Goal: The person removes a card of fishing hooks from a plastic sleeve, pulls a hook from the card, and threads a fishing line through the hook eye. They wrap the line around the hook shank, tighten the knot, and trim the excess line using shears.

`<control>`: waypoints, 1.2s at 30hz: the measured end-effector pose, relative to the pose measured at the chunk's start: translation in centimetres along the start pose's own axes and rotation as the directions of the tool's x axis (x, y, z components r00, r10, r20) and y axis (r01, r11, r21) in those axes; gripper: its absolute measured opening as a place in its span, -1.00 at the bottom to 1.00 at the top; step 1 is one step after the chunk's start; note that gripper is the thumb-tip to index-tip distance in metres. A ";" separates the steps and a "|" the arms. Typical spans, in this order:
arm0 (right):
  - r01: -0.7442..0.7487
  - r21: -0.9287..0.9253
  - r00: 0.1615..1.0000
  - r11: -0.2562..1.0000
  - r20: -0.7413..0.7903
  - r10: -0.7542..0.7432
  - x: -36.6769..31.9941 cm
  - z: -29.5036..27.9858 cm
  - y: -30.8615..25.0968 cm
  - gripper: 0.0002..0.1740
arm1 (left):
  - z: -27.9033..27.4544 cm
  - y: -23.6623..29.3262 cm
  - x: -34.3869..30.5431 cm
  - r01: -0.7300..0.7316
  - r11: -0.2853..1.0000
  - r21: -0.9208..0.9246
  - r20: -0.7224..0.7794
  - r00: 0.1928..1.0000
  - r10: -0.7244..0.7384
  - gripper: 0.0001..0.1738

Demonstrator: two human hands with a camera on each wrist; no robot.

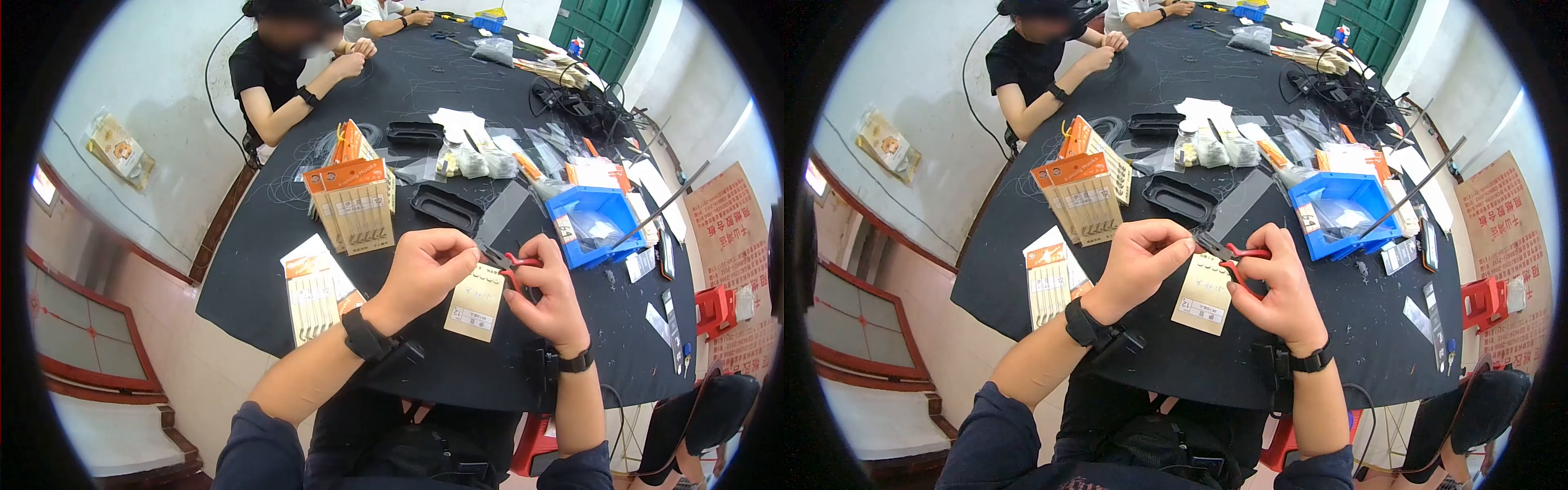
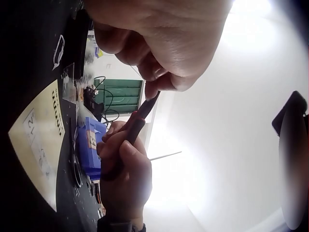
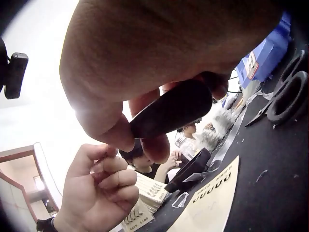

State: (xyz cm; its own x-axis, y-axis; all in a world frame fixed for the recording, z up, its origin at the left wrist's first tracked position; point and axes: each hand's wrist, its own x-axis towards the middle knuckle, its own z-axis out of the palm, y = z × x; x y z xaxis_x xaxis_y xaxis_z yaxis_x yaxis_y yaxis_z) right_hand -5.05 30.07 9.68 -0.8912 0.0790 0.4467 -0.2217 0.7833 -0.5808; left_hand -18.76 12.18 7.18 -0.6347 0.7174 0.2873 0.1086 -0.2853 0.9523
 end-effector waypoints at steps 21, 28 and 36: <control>-0.085 0.214 0.994 0.973 0.087 0.068 -0.1 0.0 -0.6 -0.85 | -0.1 0.0 0.1 0.000 0.999 0.045 0.007 1.000 -0.001 -0.86; -0.366 0.595 0.930 0.716 0.273 0.248 -0.9 0.1 -0.4 -0.79 | -0.7 -0.2 0.4 0.055 0.997 0.045 0.088 0.994 -0.059 -0.87; -0.605 0.744 0.796 0.284 0.548 0.259 -1.4 -0.8 0.1 -0.61 | -0.7 -0.9 0.6 0.127 0.984 -0.124 0.159 0.982 -0.107 -0.85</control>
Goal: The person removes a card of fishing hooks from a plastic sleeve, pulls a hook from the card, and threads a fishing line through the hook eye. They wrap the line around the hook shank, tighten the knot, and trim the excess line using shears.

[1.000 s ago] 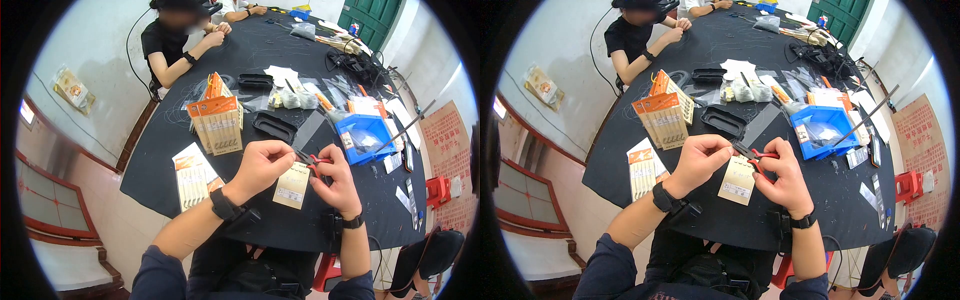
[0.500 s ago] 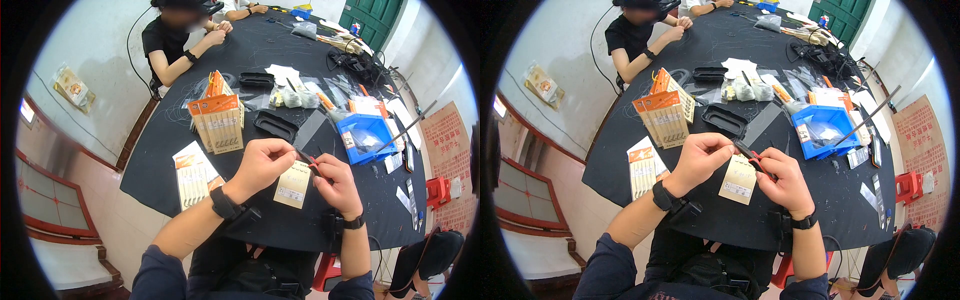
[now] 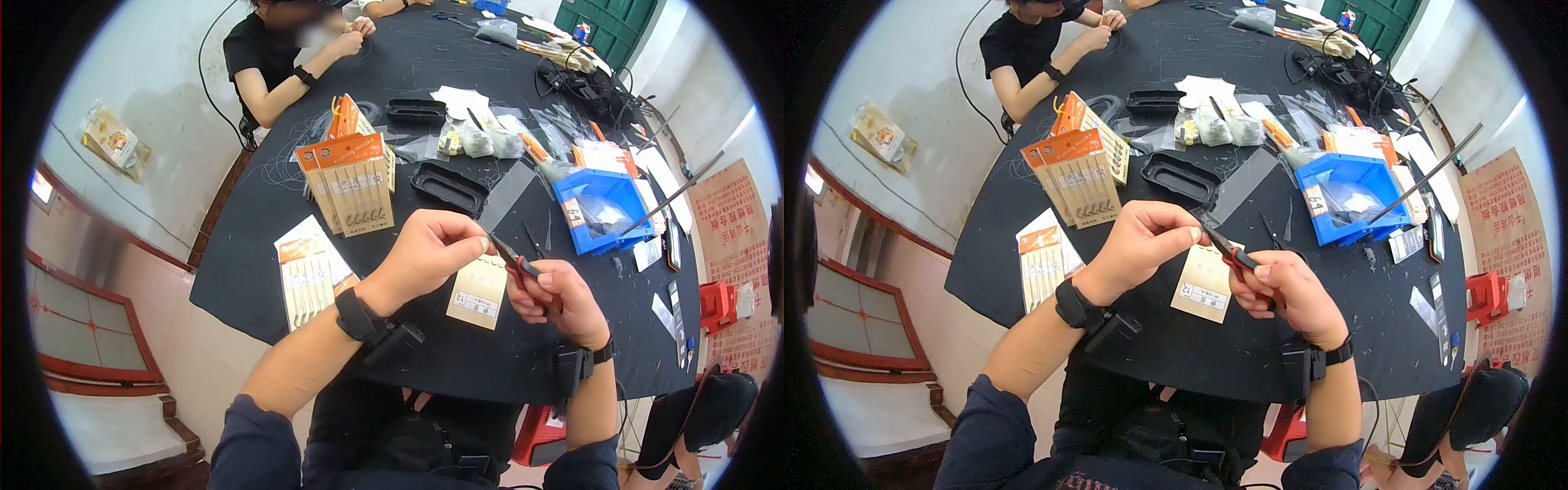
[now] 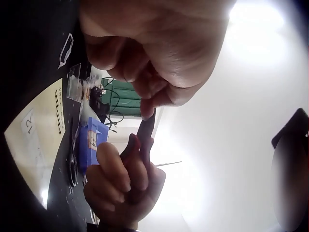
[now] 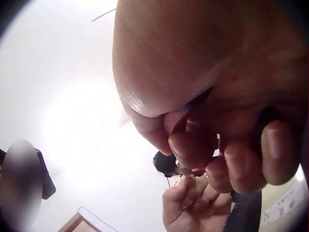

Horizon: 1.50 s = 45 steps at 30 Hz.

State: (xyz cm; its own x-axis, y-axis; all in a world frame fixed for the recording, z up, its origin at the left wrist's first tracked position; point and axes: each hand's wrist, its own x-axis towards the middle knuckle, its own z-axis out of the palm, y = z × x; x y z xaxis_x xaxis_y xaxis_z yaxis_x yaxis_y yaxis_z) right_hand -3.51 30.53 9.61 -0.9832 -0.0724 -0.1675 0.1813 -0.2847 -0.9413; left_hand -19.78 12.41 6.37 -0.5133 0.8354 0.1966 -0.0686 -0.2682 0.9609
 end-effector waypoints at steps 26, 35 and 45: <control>-0.222 0.446 0.971 0.867 0.179 0.156 0.1 -0.7 0.2 -0.54 | -0.1 -0.3 0.1 0.024 0.998 -0.049 0.045 0.999 -0.022 -0.84; -0.270 0.536 0.955 0.800 0.253 0.153 0.2 -1.1 0.5 -0.53 | 0.0 -0.1 0.0 0.048 0.994 -0.098 0.054 0.998 -0.043 -0.83; -0.338 0.612 0.928 0.714 0.344 0.145 0.3 -1.4 0.8 -0.54 | 0.2 0.0 -0.1 0.036 0.992 -0.124 0.053 0.998 -0.030 -0.82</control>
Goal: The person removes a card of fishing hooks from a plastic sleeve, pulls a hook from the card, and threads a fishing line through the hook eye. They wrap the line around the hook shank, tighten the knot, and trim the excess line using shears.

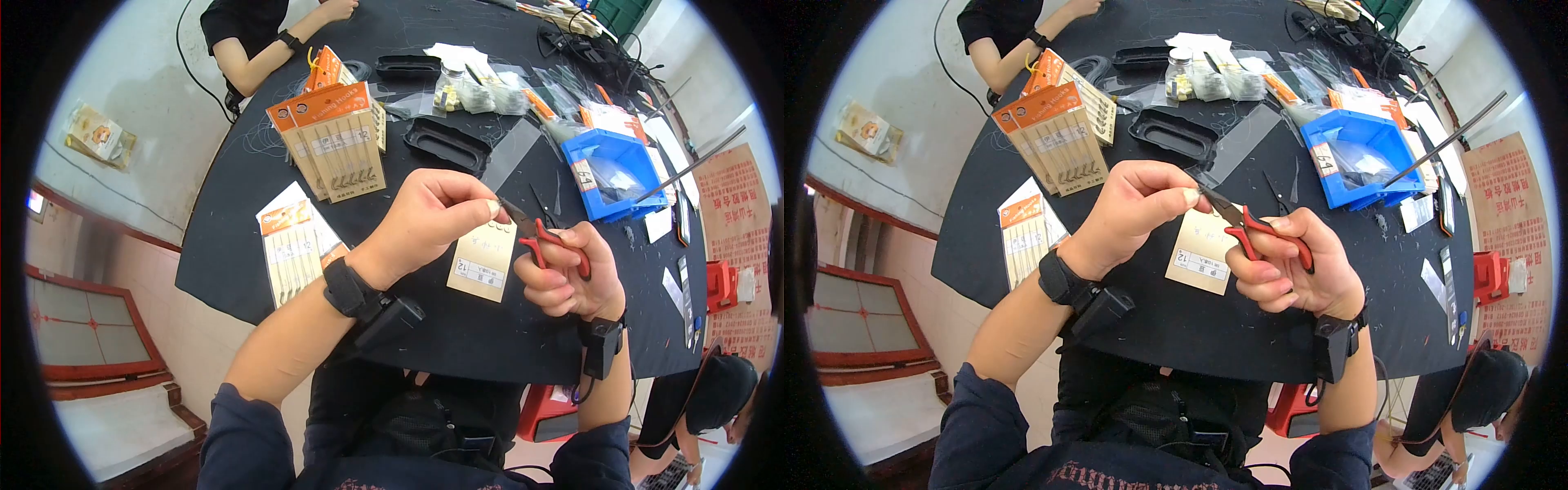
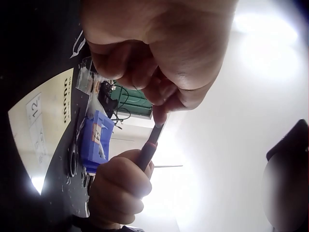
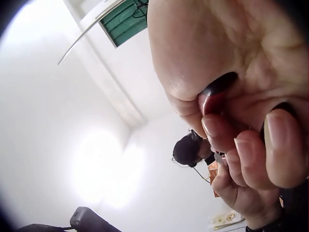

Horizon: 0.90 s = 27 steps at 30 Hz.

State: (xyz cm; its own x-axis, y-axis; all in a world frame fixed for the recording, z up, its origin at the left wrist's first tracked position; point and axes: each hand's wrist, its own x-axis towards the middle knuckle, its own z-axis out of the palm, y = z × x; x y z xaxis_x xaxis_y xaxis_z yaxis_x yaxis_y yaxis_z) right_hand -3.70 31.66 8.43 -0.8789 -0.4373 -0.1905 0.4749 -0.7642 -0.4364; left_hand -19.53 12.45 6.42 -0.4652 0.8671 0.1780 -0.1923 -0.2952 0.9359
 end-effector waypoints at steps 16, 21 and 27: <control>0.283 -0.588 0.881 0.758 -0.154 -0.448 0.0 0.6 -0.2 -0.68 | 0.0 0.6 0.1 0.016 0.997 0.078 -0.083 0.996 -0.010 -0.82; 0.583 -0.676 0.624 0.452 0.015 -0.782 -1.3 -0.5 -1.6 -0.70 | 0.7 1.1 -0.1 0.078 0.996 -0.042 -0.025 0.997 -0.079 -0.82; 0.192 -0.978 0.617 0.081 0.056 -0.785 0.3 1.3 0.1 -0.61 | 1.3 1.0 -0.6 0.196 0.980 -0.043 0.133 0.973 -0.189 -0.82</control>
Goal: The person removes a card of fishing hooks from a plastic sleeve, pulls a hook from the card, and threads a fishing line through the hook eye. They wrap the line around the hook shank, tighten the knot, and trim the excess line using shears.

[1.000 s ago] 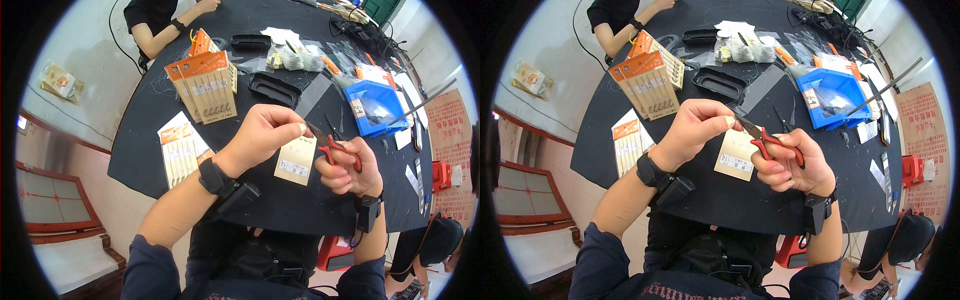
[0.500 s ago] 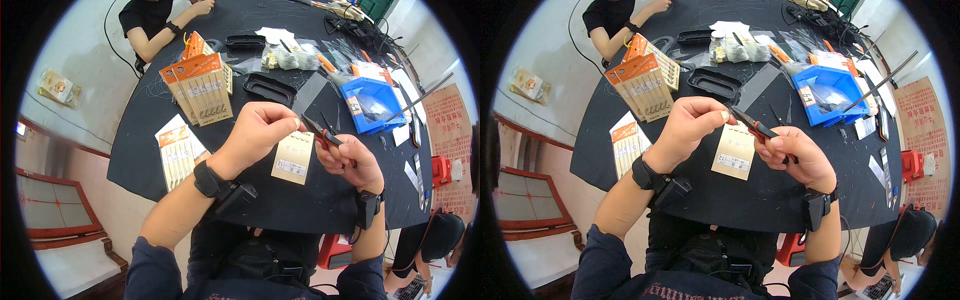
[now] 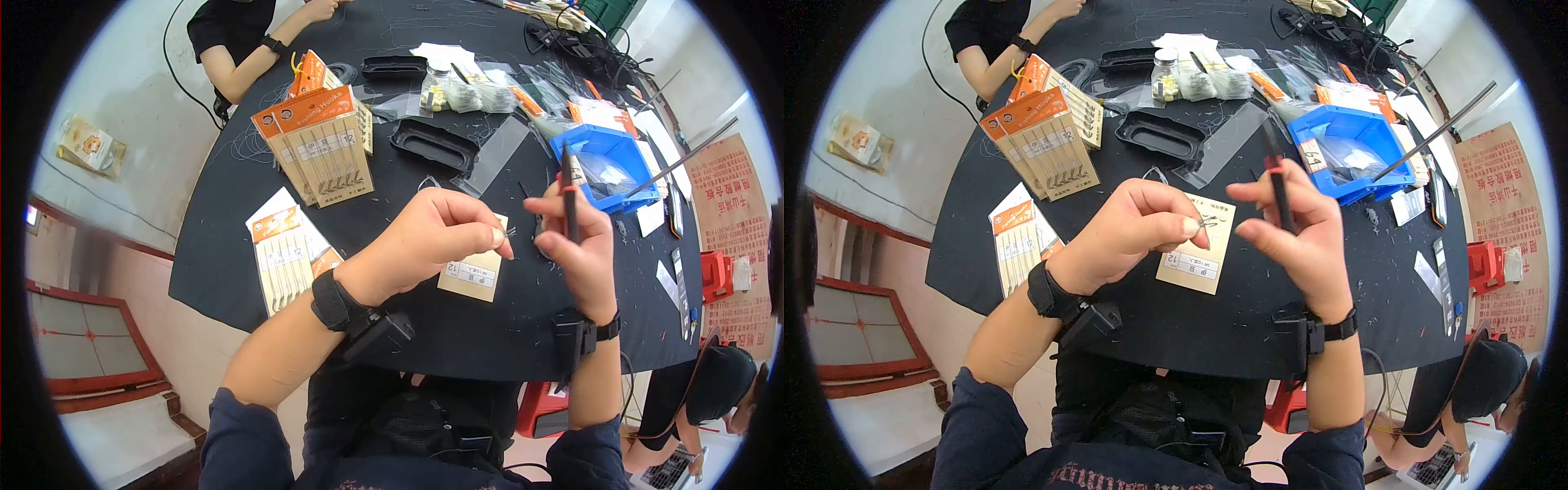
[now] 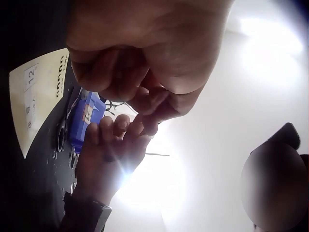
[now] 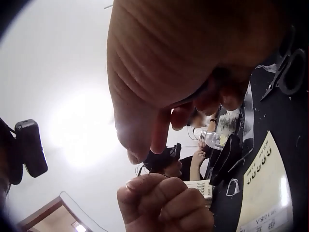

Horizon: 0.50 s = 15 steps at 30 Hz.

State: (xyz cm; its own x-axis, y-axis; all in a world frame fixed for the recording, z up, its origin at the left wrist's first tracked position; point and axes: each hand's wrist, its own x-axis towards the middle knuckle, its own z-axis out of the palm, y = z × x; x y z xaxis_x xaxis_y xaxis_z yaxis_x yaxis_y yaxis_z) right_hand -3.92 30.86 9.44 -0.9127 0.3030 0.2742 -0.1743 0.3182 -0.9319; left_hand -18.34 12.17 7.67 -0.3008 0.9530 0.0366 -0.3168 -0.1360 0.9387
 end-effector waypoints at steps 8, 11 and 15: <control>0.062 0.014 0.996 0.998 0.062 -0.063 0.0 1.0 0.6 -0.71 | 0.0 -0.1 0.0 0.034 0.995 -0.091 0.040 0.999 -0.031 -0.84; 0.055 0.002 0.997 0.998 0.046 -0.055 -0.1 1.2 0.5 -0.77 | 0.0 0.0 0.0 0.048 0.995 -0.092 0.050 0.998 -0.043 -0.84; 0.103 -0.022 0.994 0.994 0.029 -0.102 -0.2 1.2 0.4 -0.80 | 0.1 -0.1 0.1 0.050 0.994 -0.100 0.067 0.997 -0.043 -0.85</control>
State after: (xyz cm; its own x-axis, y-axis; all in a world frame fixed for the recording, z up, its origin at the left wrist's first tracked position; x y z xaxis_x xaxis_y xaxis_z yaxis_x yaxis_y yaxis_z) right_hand -4.29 29.84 8.74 -0.9003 0.2431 0.3611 -0.2591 0.3674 -0.8933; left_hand -18.27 12.29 7.58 -0.2256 0.9740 0.0190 -0.4195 -0.1147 0.9005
